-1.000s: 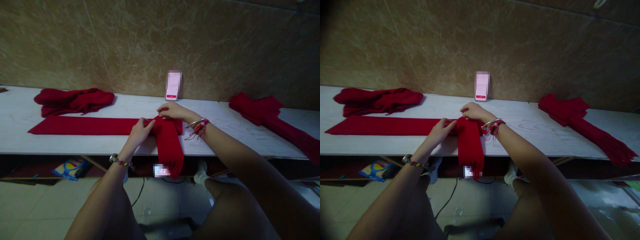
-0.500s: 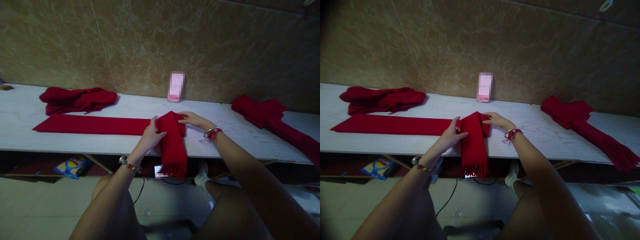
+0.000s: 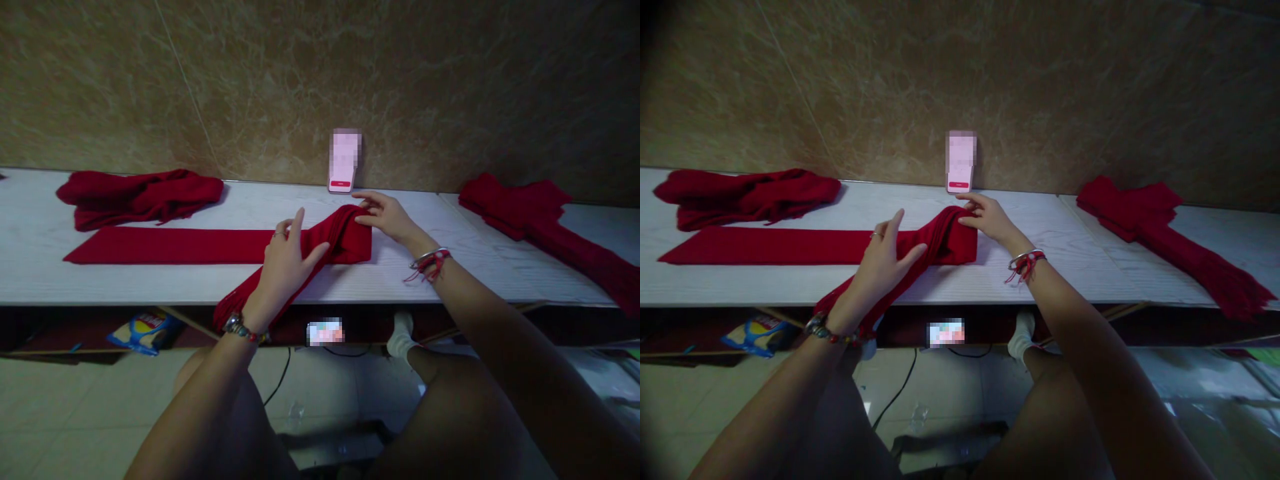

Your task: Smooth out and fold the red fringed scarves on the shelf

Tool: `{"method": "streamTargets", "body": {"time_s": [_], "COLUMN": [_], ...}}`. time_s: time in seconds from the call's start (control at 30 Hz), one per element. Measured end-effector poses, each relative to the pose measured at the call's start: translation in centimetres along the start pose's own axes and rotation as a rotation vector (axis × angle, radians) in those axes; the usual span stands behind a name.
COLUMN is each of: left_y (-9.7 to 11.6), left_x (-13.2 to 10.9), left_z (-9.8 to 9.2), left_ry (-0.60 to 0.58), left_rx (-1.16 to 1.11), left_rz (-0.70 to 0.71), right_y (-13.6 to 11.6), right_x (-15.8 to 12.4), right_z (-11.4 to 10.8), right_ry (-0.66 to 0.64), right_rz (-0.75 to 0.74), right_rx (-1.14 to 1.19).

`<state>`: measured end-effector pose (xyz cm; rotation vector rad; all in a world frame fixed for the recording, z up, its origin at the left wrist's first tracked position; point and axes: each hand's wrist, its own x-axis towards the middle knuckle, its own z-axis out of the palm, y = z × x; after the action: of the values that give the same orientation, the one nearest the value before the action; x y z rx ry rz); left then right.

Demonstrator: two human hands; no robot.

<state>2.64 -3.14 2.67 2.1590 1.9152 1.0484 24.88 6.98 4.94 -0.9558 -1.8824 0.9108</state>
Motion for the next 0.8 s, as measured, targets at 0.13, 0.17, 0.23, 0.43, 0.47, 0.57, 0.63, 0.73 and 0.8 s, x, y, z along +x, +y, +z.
{"method": "streamTargets", "body": {"time_s": [0.13, 0.17, 0.23, 0.43, 0.47, 0.57, 0.63, 0.73, 0.8], "left_y": [1.8, 2.1, 2.4, 3.2, 3.2, 2.7, 2.0, 1.1, 0.8], "left_x": [-0.6, -0.6, -0.5, -0.6, -0.6, -0.2, 0.6, 2.8, 4.7], "left_z": [1.1, 1.2, 1.2, 1.7, 1.7, 0.9, -0.5, -3.8, -6.5], "left_ry": [-0.093, -0.102, -0.108, -0.128, -0.144, -0.19, -0.221, -0.324, -0.42], "left_rx": [0.15, 0.179, 0.21, 0.353, 0.387, 0.453, 0.48, 0.538, 0.603], "left_rz": [0.048, 0.048, 0.043, 0.032, 0.028, -0.007, 0.002, 0.077, 0.126], "right_y": [-1.8, -2.1, -2.5, -2.4, -2.2, -1.6, -1.0, -0.4, -0.3], "right_x": [-0.3, -0.4, -0.6, -0.5, -0.4, -0.3, -0.5, -0.8, -0.8], "right_z": [1.0, 1.0, 1.0, 1.1, 1.1, 1.0, 0.8, 0.9, 1.3], "right_ry": [-0.01, -0.015, -0.024, 0.002, 0.012, 0.027, -0.001, -0.072, -0.117], "right_rz": [-0.114, -0.127, -0.138, -0.12, -0.118, -0.103, -0.08, -0.074, -0.104], "right_rx": [-0.069, -0.079, -0.082, -0.108, -0.111, -0.098, -0.086, -0.122, -0.172]}}
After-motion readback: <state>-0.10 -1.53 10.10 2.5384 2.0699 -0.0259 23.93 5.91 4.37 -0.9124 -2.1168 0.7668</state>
